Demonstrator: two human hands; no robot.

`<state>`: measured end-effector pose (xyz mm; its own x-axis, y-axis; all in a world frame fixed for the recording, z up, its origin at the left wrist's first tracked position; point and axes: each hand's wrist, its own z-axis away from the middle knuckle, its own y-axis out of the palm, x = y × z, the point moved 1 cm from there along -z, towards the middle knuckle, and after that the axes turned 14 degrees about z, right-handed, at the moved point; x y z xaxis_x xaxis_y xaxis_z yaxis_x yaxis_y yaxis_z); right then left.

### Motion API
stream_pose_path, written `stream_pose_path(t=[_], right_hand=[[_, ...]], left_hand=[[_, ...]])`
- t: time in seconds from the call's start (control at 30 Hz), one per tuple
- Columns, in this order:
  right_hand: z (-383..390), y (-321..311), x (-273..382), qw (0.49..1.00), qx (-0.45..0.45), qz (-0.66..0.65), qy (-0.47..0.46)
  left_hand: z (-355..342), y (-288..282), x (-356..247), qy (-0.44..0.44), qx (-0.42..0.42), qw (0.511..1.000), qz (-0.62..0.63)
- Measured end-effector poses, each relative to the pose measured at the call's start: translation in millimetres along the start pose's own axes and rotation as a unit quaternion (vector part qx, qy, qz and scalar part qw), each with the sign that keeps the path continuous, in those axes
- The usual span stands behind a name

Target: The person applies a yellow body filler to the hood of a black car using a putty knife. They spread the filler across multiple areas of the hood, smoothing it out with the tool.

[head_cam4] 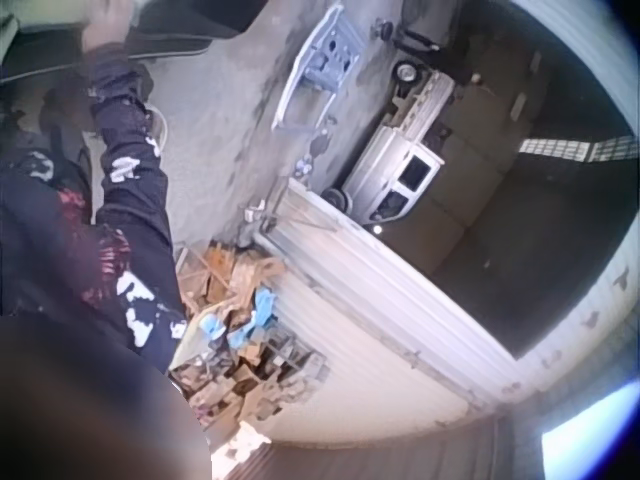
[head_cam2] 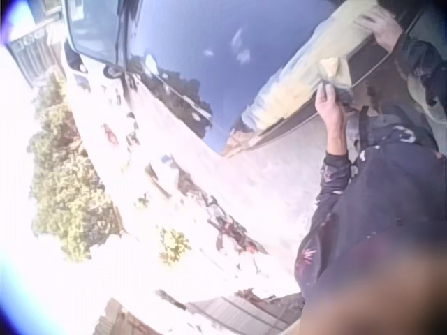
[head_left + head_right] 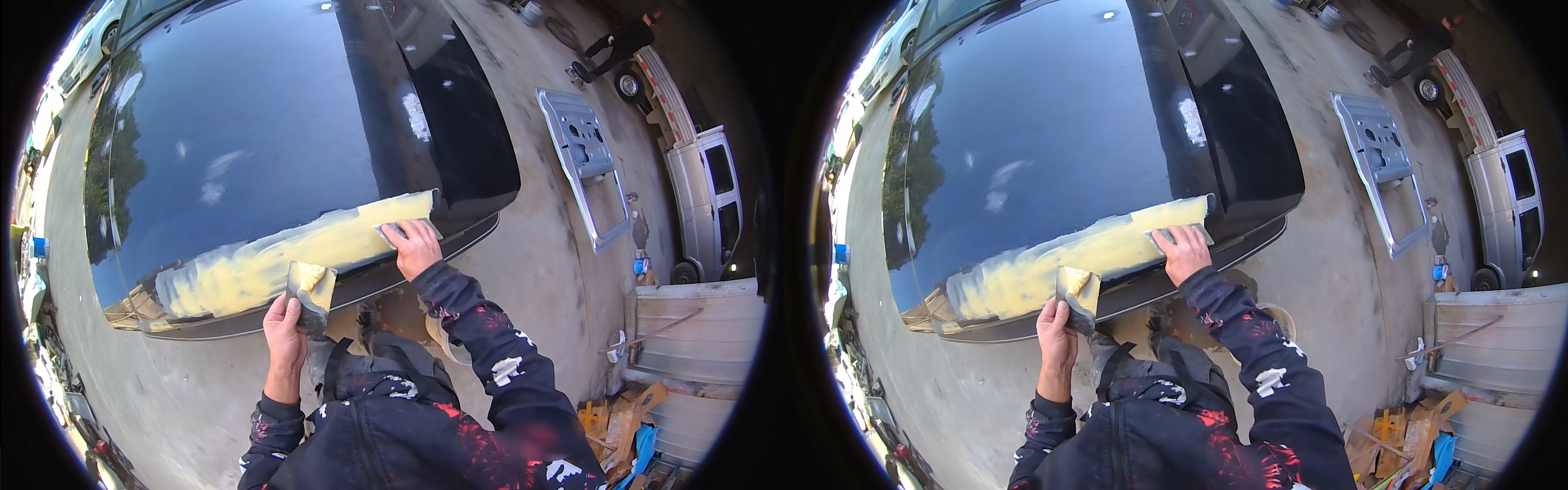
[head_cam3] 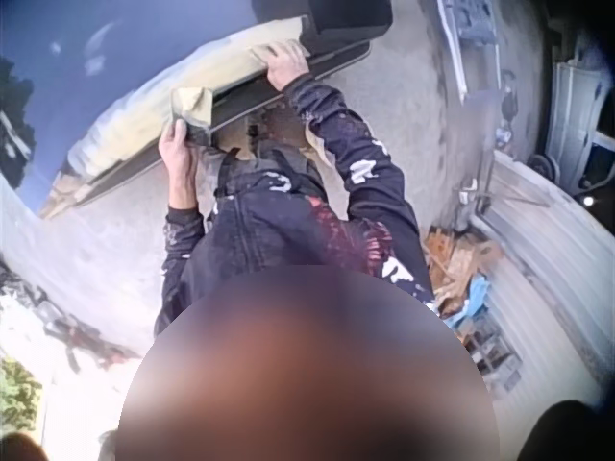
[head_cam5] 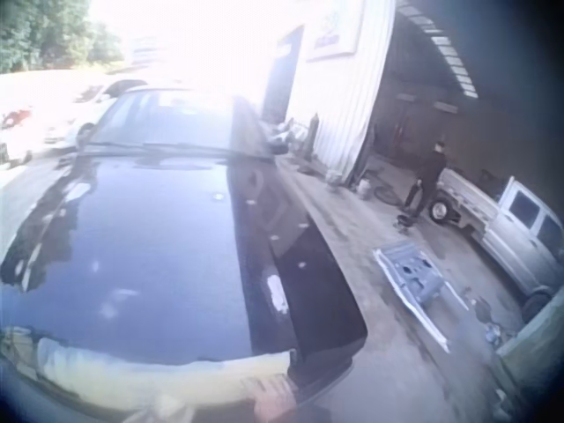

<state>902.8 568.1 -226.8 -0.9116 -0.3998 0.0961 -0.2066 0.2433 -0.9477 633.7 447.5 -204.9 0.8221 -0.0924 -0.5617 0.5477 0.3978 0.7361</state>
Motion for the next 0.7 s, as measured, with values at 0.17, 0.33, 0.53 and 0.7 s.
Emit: stream_pose_path(t=[0.17,0.33,0.53,0.7], right_hand=[[-40.2,52.0,4.5,0.997,-0.032,0.066,-0.019],[12.4,64.8,26.6,0.998,-0.021,0.051,-0.014],[83.6,65.0,34.5,0.997,-0.025,0.055,-0.051],[71.4,42.0,17.8,0.998,-0.025,0.052,-0.025]], left_hand=[[14.9,-15.6,-6.1,0.01,-0.057,0.998,-0.027],[25.0,-32.2,-8.5,-0.002,-0.059,0.998,-0.031],[28.5,-33.9,-2.4,-0.02,-0.078,0.996,-0.04],[27.0,-29.3,1.3,-0.005,-0.07,0.997,-0.034]])
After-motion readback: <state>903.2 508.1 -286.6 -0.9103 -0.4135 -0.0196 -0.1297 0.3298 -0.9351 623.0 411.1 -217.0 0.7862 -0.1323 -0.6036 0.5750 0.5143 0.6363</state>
